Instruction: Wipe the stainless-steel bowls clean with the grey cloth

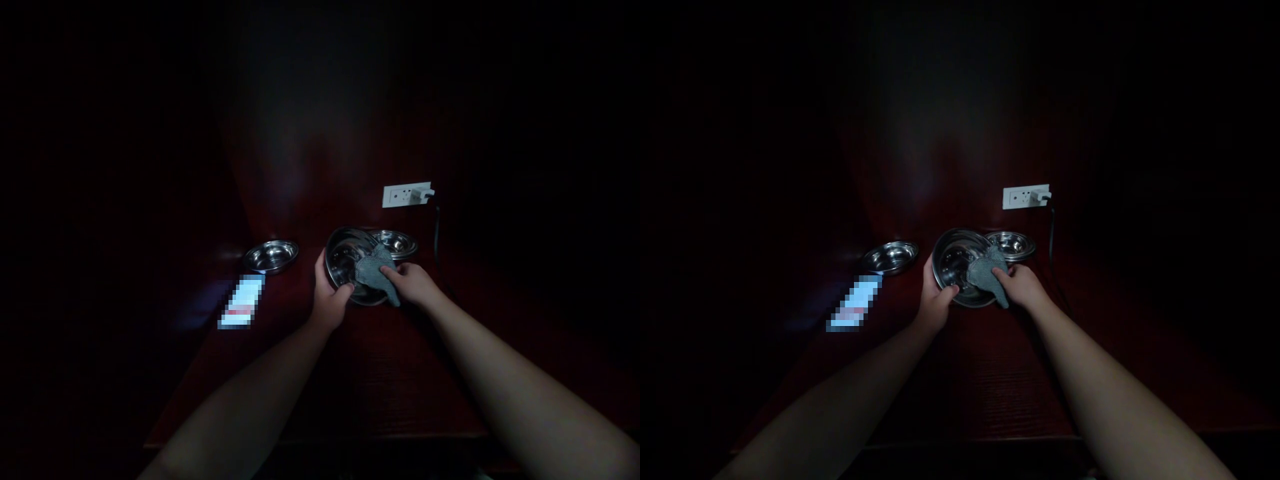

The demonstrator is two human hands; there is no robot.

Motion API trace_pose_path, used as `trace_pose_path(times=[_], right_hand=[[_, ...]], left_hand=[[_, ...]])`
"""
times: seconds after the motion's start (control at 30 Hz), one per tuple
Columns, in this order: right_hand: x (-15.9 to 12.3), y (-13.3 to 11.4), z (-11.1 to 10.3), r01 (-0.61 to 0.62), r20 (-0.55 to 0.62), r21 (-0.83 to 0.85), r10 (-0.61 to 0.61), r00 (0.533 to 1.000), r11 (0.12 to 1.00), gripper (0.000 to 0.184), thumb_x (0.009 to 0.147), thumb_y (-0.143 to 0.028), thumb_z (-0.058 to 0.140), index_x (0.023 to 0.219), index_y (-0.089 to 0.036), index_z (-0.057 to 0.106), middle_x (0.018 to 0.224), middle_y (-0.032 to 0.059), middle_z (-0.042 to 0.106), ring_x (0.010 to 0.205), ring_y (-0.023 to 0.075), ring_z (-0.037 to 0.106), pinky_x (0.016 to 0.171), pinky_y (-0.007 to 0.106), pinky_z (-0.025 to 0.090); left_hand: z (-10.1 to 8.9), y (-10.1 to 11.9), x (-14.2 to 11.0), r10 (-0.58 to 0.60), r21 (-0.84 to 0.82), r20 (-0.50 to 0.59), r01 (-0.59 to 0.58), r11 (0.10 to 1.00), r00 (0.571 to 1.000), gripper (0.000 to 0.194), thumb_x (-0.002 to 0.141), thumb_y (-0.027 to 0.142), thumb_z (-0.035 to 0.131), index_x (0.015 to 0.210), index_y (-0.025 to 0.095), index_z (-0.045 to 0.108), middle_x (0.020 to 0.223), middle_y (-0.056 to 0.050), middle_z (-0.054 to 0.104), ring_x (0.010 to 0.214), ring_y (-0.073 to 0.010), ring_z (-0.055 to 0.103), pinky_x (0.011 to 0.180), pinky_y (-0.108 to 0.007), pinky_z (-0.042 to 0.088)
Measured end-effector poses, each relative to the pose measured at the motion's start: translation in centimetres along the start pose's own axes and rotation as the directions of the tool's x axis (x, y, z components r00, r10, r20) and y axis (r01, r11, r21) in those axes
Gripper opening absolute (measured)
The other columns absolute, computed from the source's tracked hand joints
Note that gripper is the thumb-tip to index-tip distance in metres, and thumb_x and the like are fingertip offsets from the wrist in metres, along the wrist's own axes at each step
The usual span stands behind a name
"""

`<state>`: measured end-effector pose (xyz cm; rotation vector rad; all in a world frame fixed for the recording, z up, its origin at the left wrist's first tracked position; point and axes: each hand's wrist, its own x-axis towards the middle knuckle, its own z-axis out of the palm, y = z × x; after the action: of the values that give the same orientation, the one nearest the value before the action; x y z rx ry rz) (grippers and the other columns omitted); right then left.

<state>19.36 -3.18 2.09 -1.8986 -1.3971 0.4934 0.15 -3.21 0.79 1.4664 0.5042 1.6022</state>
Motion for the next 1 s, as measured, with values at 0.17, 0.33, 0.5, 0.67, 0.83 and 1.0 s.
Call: trace_pose_path(times=[0.17, 0.33, 0.5, 0.67, 0.83, 1.0], right_hand=[[-0.4, -0.5, 0.1, -0.001, 0.117, 0.029, -0.002, 0.993, 1.0, 0.037, 0.09, -0.044, 0.042, 0.082, -0.015, 0.063, 0.06, 0.007, 0.066, 0.048, 0.0164, 0.06, 0.049, 0.025, 0.042], [-0.8, -0.4, 0.8, -0.03, 0.122, 0.204, 0.005, 0.992, 0.978, 0.03, 0.092, -0.041, 0.038, 0.088, -0.017, 0.056, 0.047, -0.0018, 0.053, 0.034, 0.0133, 0.049, 0.037, 0.024, 0.037], [-0.7, -0.1, 1.3, 0.003, 0.076, 0.494, -0.047, 0.996, 0.869, 0.018, 0.087, -0.037, 0.05, 0.083, -0.02, 0.052, 0.049, -0.003, 0.052, 0.033, 0.0132, 0.049, 0.031, 0.024, 0.037], [-0.7, -0.1, 1.3, 0.009, 0.066, 0.522, -0.051, 0.997, 0.853, 0.016, 0.085, -0.036, 0.053, 0.082, -0.02, 0.052, 0.048, -0.0038, 0.052, 0.033, 0.0125, 0.048, 0.03, 0.023, 0.036], [-0.7, -0.2, 1.0, 0.03, 0.113, 0.485, -0.096, 0.989, 0.874, 0.014, 0.084, -0.033, 0.052, 0.089, -0.021, 0.052, 0.055, -0.0027, 0.056, 0.035, 0.013, 0.049, 0.031, 0.025, 0.038], [-0.8, -0.3, 1.1, 0.011, 0.048, 0.477, -0.038, 0.998, 0.879, 0.014, 0.084, -0.034, 0.053, 0.09, -0.021, 0.052, 0.057, -0.0023, 0.055, 0.035, 0.0124, 0.048, 0.029, 0.023, 0.034]], left_hand=[[-0.1, 0.0, 0.0, 0.026, -0.017, 0.036, -0.025, 1.0, 0.999, 0.08, 0.067, 0.018, 0.066, 0.137, 0.021, 0.029, 0.138, -0.012, 0.044, 0.128, -0.0277, 0.041, 0.11, -0.044, 0.029], [0.0, 0.2, 0.1, 0.016, -0.025, 0.044, -0.015, 1.0, 0.999, 0.079, 0.067, 0.018, 0.067, 0.137, 0.023, 0.03, 0.14, -0.011, 0.043, 0.129, -0.0266, 0.041, 0.11, -0.043, 0.028], [0.1, 0.6, 0.1, 0.004, -0.026, 0.061, -0.003, 1.0, 0.998, 0.077, 0.068, 0.02, 0.067, 0.137, 0.025, 0.033, 0.14, -0.009, 0.044, 0.131, -0.0265, 0.039, 0.111, -0.043, 0.026], [-0.1, 0.4, 0.3, -0.005, -0.039, 0.069, 0.008, 0.999, 0.998, 0.076, 0.068, 0.02, 0.066, 0.137, 0.024, 0.034, 0.141, -0.01, 0.043, 0.13, -0.0267, 0.04, 0.111, -0.043, 0.026], [-0.4, 0.3, 0.4, -0.021, -0.027, 0.073, 0.023, 0.999, 0.997, 0.071, 0.071, 0.023, 0.064, 0.136, 0.023, 0.036, 0.141, -0.009, 0.044, 0.131, -0.0271, 0.039, 0.111, -0.043, 0.025], [-0.1, 0.5, -0.2, -0.102, -0.031, 0.014, 0.103, 0.994, 0.995, 0.072, 0.079, 0.032, 0.063, 0.141, 0.027, 0.028, 0.143, -0.009, 0.042, 0.133, -0.0262, 0.038, 0.112, -0.044, 0.025]])
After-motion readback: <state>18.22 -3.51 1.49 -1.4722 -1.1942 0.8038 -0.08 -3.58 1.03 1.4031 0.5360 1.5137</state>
